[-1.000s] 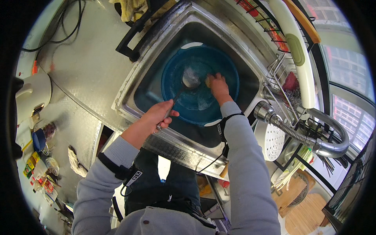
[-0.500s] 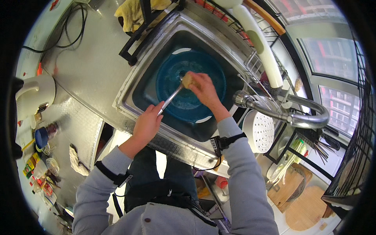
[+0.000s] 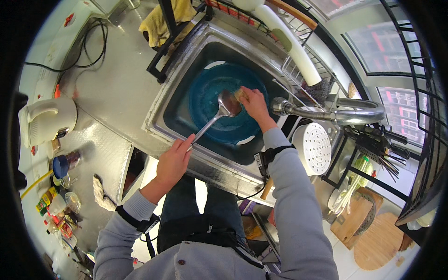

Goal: The person washes a white colander, a metal ladle, and a blue plastic basin in a kitchen sink using a sponge and running water. The person scrubs each item, rinses them, and places the colander on the counter.

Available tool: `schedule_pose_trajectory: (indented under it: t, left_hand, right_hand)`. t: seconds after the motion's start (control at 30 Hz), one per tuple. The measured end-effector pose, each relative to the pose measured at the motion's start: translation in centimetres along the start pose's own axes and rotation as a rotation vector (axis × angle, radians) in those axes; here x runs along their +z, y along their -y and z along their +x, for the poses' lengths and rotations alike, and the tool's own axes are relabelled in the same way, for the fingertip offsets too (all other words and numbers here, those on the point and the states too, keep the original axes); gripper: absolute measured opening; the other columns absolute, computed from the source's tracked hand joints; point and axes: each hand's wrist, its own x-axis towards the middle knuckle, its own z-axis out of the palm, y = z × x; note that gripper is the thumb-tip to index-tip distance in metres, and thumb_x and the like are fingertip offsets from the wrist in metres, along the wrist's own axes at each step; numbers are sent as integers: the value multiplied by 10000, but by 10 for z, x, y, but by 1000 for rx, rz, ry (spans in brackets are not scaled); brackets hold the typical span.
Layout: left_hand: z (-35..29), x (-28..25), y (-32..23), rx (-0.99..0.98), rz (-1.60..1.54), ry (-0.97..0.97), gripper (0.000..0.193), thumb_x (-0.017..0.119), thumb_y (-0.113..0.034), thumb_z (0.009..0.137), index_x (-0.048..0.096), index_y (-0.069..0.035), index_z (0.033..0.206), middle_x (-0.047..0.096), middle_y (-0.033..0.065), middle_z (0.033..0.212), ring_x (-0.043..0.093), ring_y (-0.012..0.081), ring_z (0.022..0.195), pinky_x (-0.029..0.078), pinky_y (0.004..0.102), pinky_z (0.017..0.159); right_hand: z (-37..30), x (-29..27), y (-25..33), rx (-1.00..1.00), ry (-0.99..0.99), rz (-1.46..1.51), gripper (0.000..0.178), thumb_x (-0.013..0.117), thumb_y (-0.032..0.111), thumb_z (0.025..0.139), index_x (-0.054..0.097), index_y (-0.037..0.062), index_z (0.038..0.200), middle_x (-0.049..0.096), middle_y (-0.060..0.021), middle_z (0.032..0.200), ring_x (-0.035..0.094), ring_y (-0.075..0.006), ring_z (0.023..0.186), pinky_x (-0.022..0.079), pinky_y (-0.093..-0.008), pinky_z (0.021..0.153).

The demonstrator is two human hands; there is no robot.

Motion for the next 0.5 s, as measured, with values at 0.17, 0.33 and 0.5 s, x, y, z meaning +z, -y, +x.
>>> schedule_pose_trajectory:
  t: [0.17,0.33,0.5]
  left_hand:
    - [6,20,11,-179,-47,78,547,538,-115,869,427,-159,1403,590,187,1163,630,386,925,518,496,754]
    - [37,52,12,-279,-279,70,316,499,-3,818,496,13,1134,543,236,1113,579,430,1007,498,500,824]
    - [77,74,30,-190,-291,20,348,569,-131,849,562,5,1169,615,221,1083,606,387,998,510,485,803]
  right_hand:
    - [22,46,-74,34,31,-49,444,670,186,841,574,26,1244,626,-190,1173,594,-339,1084,470,-416,932]
    - [5,124,-99,136,382,-231,484,684,185,797,529,53,1236,619,-250,1127,616,-434,981,502,-448,874]
    - [-1,115,-93,282,286,583,478,673,200,867,514,65,1297,626,-159,1164,642,-281,994,516,-339,858]
